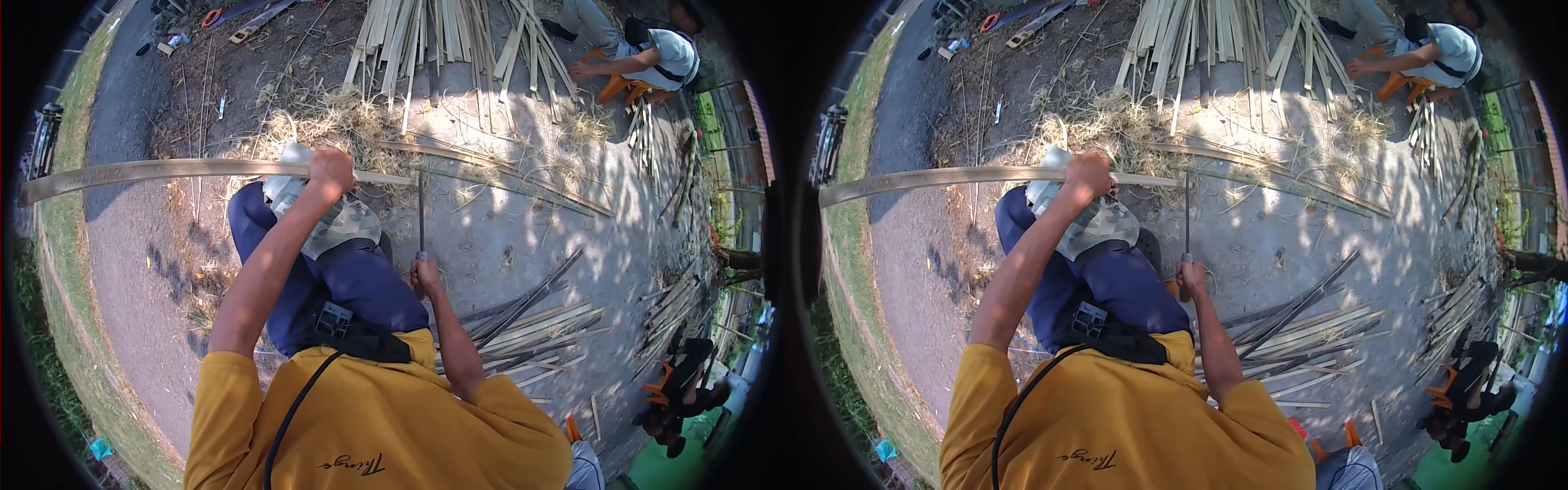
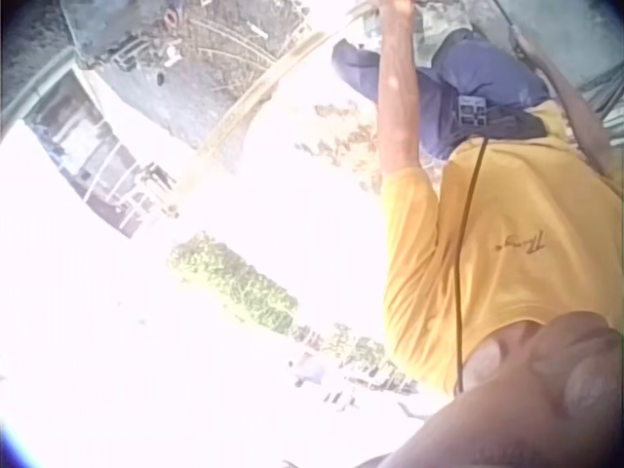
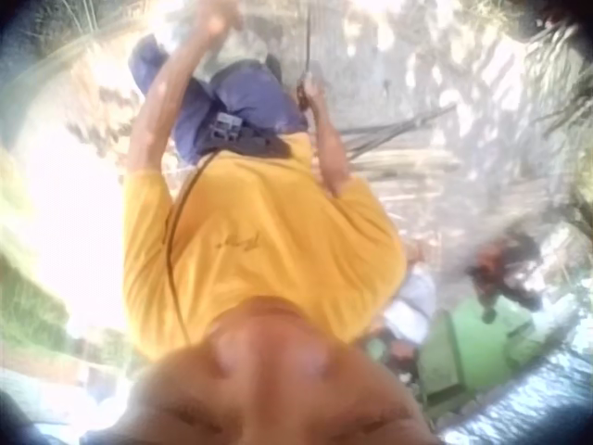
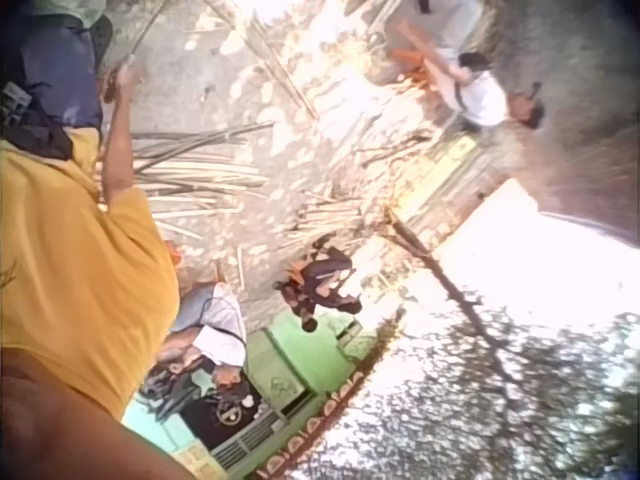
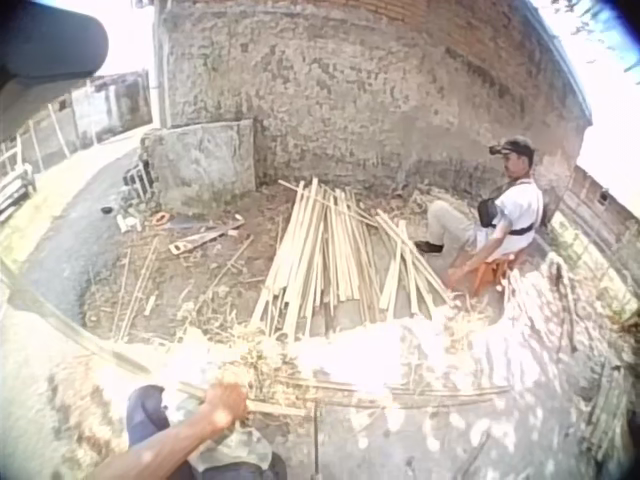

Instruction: The person splits, shaves, and trims bamboo strips using a machete and their hands.

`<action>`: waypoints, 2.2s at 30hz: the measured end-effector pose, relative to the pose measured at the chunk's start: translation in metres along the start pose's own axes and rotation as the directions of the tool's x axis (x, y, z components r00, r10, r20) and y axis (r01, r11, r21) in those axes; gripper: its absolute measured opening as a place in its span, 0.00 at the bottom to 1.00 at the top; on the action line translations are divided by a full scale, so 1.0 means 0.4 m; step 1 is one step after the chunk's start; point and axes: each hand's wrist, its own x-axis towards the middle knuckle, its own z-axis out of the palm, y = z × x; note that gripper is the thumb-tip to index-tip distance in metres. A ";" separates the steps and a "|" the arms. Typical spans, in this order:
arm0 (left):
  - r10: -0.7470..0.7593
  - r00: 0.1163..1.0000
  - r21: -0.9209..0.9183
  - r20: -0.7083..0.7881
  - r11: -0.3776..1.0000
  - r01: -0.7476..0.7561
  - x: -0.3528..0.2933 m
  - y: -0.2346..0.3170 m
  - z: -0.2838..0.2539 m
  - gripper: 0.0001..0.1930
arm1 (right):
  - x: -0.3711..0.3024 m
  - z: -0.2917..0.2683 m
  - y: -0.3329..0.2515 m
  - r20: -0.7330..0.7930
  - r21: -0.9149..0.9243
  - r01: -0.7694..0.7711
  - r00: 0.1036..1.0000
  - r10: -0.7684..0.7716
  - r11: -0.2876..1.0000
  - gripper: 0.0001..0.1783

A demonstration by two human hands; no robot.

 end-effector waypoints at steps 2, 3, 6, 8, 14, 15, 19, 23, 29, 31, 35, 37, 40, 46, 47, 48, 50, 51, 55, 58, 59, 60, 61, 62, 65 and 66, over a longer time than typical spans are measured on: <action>0.010 1.000 -0.023 0.005 1.000 -0.010 0.003 0.019 -0.022 0.15 | 0.018 -0.026 0.011 -0.039 -0.092 0.025 0.999 -0.029 0.995 0.11; 0.013 1.000 -0.043 0.011 0.999 -0.012 0.007 0.030 -0.034 0.15 | 0.032 -0.041 0.016 -0.067 -0.184 0.046 0.996 -0.059 0.982 0.11; -0.013 0.999 -0.009 0.050 1.000 0.013 0.006 0.017 -0.020 0.16 | 0.070 -0.016 -0.049 -0.026 0.048 0.055 0.998 -0.054 0.997 0.11; 0.008 1.000 -0.013 0.017 1.000 -0.008 0.006 0.014 -0.004 0.16 | 0.073 -0.018 -0.053 0.003 -0.053 0.077 0.997 -0.077 0.996 0.12; 0.074 0.986 0.070 -0.149 0.995 -0.064 -0.004 0.004 0.035 0.20 | 0.068 0.056 -0.072 -0.021 -0.004 0.090 0.996 -0.090 0.996 0.12; 0.069 0.986 0.070 -0.151 0.996 -0.059 -0.002 -0.005 0.041 0.20 | 0.065 0.067 -0.078 -0.001 0.068 0.068 0.998 -0.068 0.995 0.12; 0.055 0.998 0.045 -0.019 0.998 -0.054 -0.008 0.027 0.002 0.17 | 0.069 0.018 -0.043 -0.011 -0.180 0.082 0.996 -0.085 0.980 0.10; 0.040 0.994 0.000 0.098 0.999 -0.041 0.002 0.015 -0.025 0.14 | 0.048 0.046 -0.079 -0.023 -0.035 0.000 1.000 -0.001 0.999 0.10; 0.030 0.998 0.071 0.060 0.997 -0.034 0.001 -0.001 0.017 0.13 | -0.047 0.135 -0.082 0.025 -0.174 0.216 0.976 -0.215 0.961 0.10; 0.029 0.997 0.058 0.069 0.998 -0.033 -0.005 0.011 0.004 0.12 | -0.040 0.089 -0.046 -0.044 -0.379 0.312 0.934 -0.353 0.871 0.12; 0.047 0.998 0.040 0.031 0.998 -0.049 -0.009 0.050 -0.029 0.12 | 0.060 -0.030 -0.059 -0.065 -0.099 0.007 0.998 -0.013 0.995 0.12; 0.049 0.999 0.048 0.006 0.998 -0.049 0.006 0.057 -0.022 0.12 | 0.079 -0.056 -0.073 -0.091 -0.163 0.030 0.995 -0.045 0.986 0.13; -0.012 0.999 0.054 0.052 0.999 0.010 0.005 0.015 0.038 0.18 | 0.021 0.049 -0.074 0.103 -0.084 0.043 0.994 -0.034 0.996 0.15; 0.049 0.993 -0.023 -0.110 0.998 -0.052 -0.014 0.012 0.020 0.17 | 0.054 -0.010 -0.011 -0.026 -0.075 -0.051 0.998 0.049 0.996 0.13; 0.055 0.991 -0.024 -0.121 0.998 -0.058 -0.012 0.026 0.009 0.17 | 0.074 -0.037 -0.015 -0.033 -0.073 -0.041 0.999 0.038 0.997 0.13; 0.071 0.989 0.008 -0.127 0.997 -0.071 -0.008 0.048 -0.002 0.11 | 0.090 -0.069 -0.021 -0.075 -0.086 -0.011 0.997 0.005 0.996 0.13; 0.068 0.991 0.028 -0.116 0.997 -0.065 -0.017 0.055 0.000 0.08 | 0.084 -0.060 -0.032 -0.099 -0.110 0.004 0.995 -0.015 0.994 0.13; 0.066 0.991 0.026 -0.116 0.998 -0.063 -0.013 0.058 -0.005 0.08 | 0.080 -0.049 -0.034 -0.020 -0.035 0.014 1.000 -0.015 0.999 0.14; -0.002 0.998 0.056 -0.057 0.998 0.006 -0.030 -0.004 0.042 0.08 | -0.056 0.071 -0.039 0.055 -0.399 0.157 0.988 -0.147 0.904 0.16; 0.052 0.994 0.018 -0.100 0.999 -0.050 0.005 0.034 -0.012 0.12 | 0.027 -0.033 0.007 -0.004 -0.169 0.122 0.992 -0.124 0.978 0.16; 0.080 0.995 0.003 -0.064 0.997 -0.079 0.001 0.026 0.003 0.16 | 0.027 -0.044 0.012 0.003 -0.168 0.126 0.992 -0.128 0.978 0.16; 0.087 0.993 0.031 -0.073 0.996 -0.085 -0.003 0.024 0.015 0.15 | 0.028 -0.059 0.010 -0.010 -0.123 0.062 0.998 -0.064 0.990 0.16; 0.083 0.993 0.036 -0.089 0.996 -0.080 -0.003 0.019 0.016 0.15 | 0.032 -0.072 -0.006 -0.025 -0.077 0.008 1.000 -0.010 0.997 0.16; 0.073 0.993 -0.009 -0.093 0.997 -0.074 -0.005 0.011 0.017 0.15 | 0.031 -0.088 -0.008 -0.006 -0.077 0.048 0.999 -0.049 0.996 0.16; 0.045 0.970 -0.095 -0.237 0.993 -0.069 -0.046 -0.036 0.021 0.16 | -0.019 -0.093 -0.008 0.021 -0.023 0.137 0.990 -0.137 0.990 0.12; 0.074 0.967 -0.142 -0.242 0.984 -0.111 -0.069 -0.016 -0.037 0.17 | -0.036 -0.137 0.014 -0.054 0.018 0.180 0.982 -0.178 0.984 0.11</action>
